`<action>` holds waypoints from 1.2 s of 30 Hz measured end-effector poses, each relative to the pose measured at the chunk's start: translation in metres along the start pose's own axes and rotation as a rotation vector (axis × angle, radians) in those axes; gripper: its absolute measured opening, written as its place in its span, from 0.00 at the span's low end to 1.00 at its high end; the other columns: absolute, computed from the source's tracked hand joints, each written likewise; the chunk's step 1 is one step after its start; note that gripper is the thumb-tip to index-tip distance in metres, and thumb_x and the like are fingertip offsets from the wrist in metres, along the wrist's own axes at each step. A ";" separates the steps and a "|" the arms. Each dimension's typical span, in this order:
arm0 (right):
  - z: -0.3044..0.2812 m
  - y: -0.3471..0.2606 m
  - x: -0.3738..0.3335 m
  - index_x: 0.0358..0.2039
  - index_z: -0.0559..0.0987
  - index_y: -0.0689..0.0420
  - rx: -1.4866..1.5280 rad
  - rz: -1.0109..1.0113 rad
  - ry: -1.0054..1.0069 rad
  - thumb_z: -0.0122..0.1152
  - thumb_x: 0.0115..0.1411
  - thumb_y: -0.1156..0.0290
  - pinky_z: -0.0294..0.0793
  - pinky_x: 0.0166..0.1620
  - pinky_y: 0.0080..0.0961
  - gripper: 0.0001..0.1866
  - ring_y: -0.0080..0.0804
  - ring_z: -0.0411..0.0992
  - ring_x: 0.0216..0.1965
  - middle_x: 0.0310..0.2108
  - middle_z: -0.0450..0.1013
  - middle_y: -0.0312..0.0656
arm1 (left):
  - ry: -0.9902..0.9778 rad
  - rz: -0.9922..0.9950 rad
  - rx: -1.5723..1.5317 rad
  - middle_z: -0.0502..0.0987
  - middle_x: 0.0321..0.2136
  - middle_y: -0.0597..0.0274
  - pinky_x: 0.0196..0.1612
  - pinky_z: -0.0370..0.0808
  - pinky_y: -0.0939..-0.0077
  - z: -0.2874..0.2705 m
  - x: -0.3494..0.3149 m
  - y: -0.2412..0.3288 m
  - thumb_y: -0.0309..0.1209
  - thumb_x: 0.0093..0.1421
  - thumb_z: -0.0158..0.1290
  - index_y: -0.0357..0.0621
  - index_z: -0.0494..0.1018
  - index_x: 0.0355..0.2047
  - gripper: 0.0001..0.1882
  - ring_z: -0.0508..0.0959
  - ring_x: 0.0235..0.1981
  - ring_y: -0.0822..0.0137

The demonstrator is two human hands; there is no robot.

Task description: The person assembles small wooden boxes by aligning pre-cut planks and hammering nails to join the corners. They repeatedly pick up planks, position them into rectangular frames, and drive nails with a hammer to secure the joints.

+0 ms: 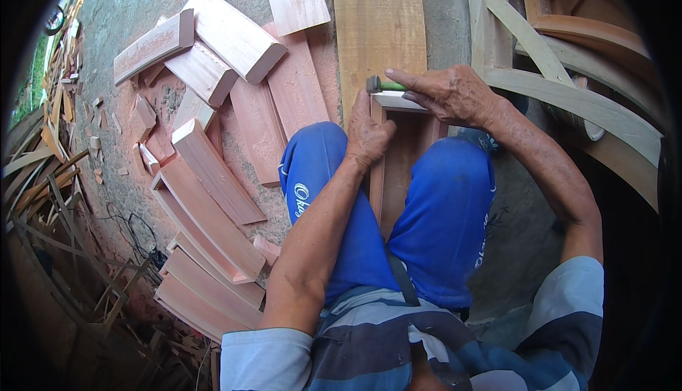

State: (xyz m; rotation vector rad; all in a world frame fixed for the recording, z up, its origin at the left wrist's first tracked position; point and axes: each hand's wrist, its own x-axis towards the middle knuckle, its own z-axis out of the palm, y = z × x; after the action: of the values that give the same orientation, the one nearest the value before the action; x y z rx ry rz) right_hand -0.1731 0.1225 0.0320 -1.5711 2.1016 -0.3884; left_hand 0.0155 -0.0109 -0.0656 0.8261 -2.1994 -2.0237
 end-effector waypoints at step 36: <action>-0.012 0.046 0.010 0.74 0.65 0.44 0.692 0.401 -0.103 0.50 0.77 0.59 0.61 0.17 0.13 0.27 0.11 0.59 0.16 0.21 0.62 0.25 | -0.009 -0.074 0.061 0.74 0.50 0.45 0.62 0.71 0.59 -0.004 -0.006 0.016 0.24 0.50 0.55 0.40 0.64 0.60 0.34 0.76 0.55 0.47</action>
State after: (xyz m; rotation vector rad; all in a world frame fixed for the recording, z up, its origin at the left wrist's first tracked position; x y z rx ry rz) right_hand -0.2191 0.1256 0.0174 -0.7419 1.8503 -0.7643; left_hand 0.0167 -0.0119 -0.0483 0.9192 -2.2789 -2.0051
